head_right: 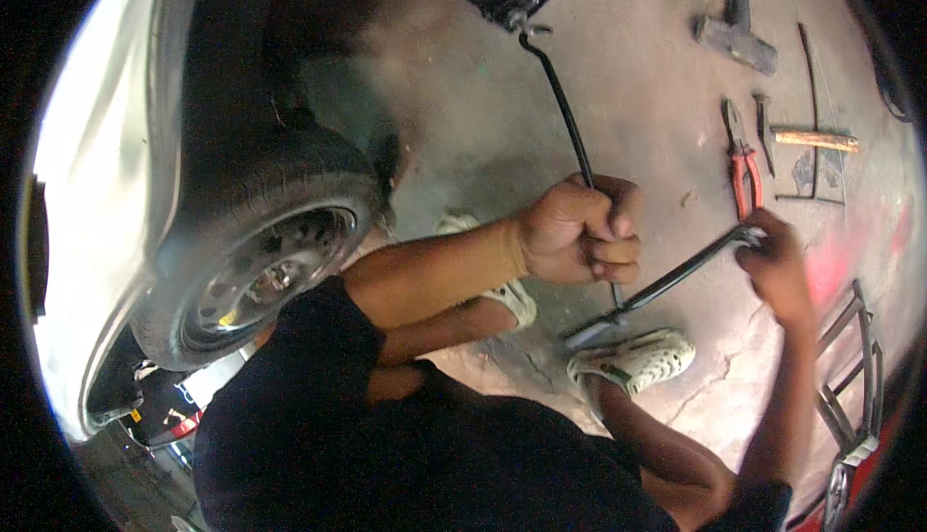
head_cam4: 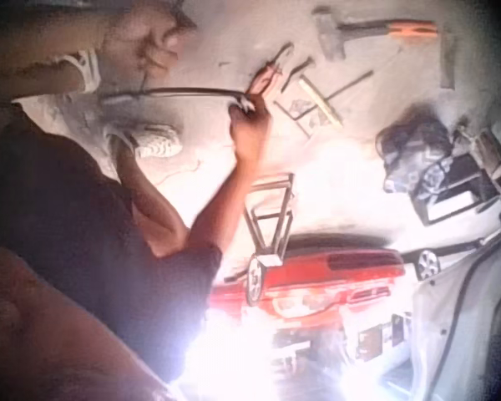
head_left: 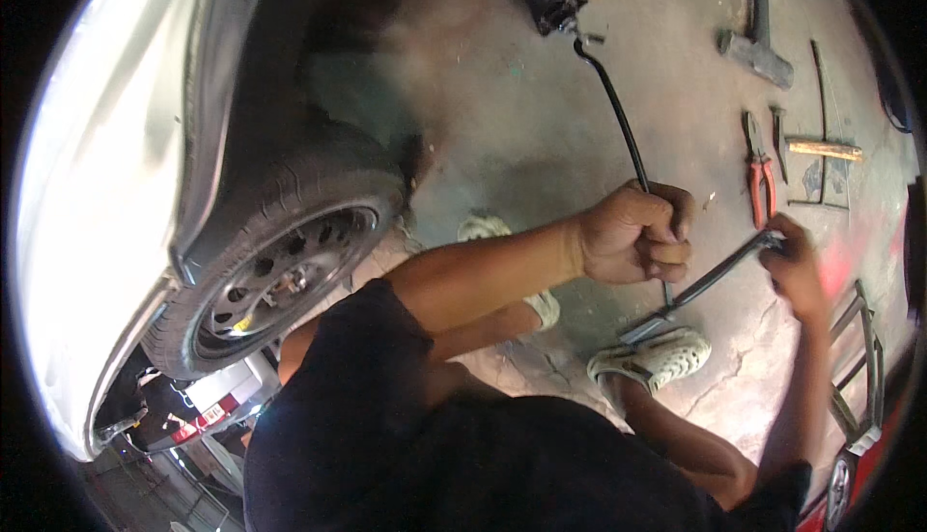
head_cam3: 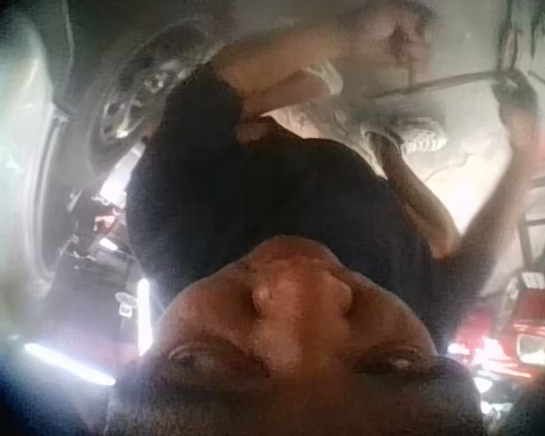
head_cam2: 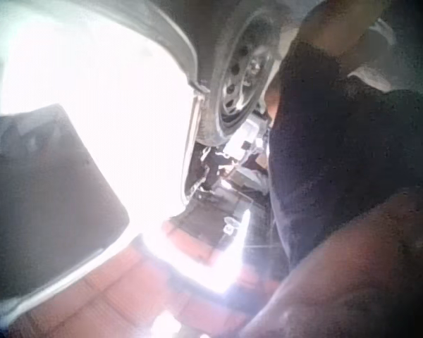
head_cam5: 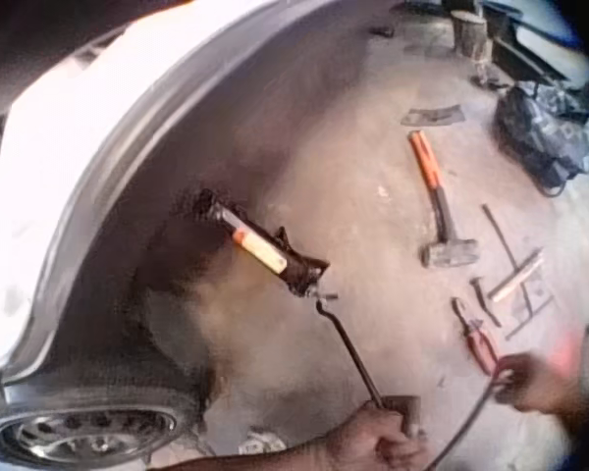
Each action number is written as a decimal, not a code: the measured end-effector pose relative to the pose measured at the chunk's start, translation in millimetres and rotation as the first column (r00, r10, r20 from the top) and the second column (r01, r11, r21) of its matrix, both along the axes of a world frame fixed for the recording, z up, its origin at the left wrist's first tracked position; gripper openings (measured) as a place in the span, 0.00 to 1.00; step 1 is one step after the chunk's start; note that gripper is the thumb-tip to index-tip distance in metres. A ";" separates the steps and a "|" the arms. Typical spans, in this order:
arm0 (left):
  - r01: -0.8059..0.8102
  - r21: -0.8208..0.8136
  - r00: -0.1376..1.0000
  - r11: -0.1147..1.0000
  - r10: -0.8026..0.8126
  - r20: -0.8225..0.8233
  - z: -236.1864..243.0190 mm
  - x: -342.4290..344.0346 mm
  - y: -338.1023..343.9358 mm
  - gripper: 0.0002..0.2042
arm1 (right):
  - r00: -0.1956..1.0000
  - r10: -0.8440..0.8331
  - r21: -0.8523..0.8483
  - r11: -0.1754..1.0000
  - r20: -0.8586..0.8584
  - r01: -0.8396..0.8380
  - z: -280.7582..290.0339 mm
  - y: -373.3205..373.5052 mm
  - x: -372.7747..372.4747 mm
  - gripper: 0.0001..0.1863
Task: The person uses a hydraulic jack to lift a white car and then removes the front tire. They use a lug wrench and a hammer to loosen and remove the lug nuts before taking the wheel off the hub.
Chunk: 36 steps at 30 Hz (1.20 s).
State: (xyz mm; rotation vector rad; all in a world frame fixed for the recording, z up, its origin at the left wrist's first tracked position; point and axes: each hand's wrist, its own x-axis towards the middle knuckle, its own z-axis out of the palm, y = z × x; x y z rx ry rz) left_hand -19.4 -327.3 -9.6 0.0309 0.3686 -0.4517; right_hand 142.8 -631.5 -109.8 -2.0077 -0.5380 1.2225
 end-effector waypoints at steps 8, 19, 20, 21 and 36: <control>-0.093 0.567 0.986 0.819 -0.005 0.169 -147.6 40.9 -15.7 0.06 | 0.542 0.315 0.200 0.944 -0.779 -0.261 95.2 118.0 -127.3 0.20; -0.218 0.180 0.953 0.959 0.170 0.250 -97.2 102.1 -39.3 0.08 | 0.895 0.086 -0.044 0.992 -0.438 -0.117 29.8 131.9 -152.2 0.17; -0.151 0.404 0.974 0.902 0.065 0.218 -121.6 85.2 -25.1 0.07 | 0.727 0.095 -0.014 0.990 -0.680 -0.143 36.4 127.4 -172.1 0.19; -0.071 0.595 0.988 0.801 -0.024 0.150 -140.9 60.5 -14.9 0.07 | 0.661 0.218 0.086 0.970 -0.718 -0.227 59.5 121.3 -157.3 0.20; -0.080 0.432 0.995 0.898 0.047 0.085 -158.4 94.3 -44.5 0.06 | 0.364 0.305 0.251 0.949 -0.880 -0.189 66.3 96.6 -69.3 0.20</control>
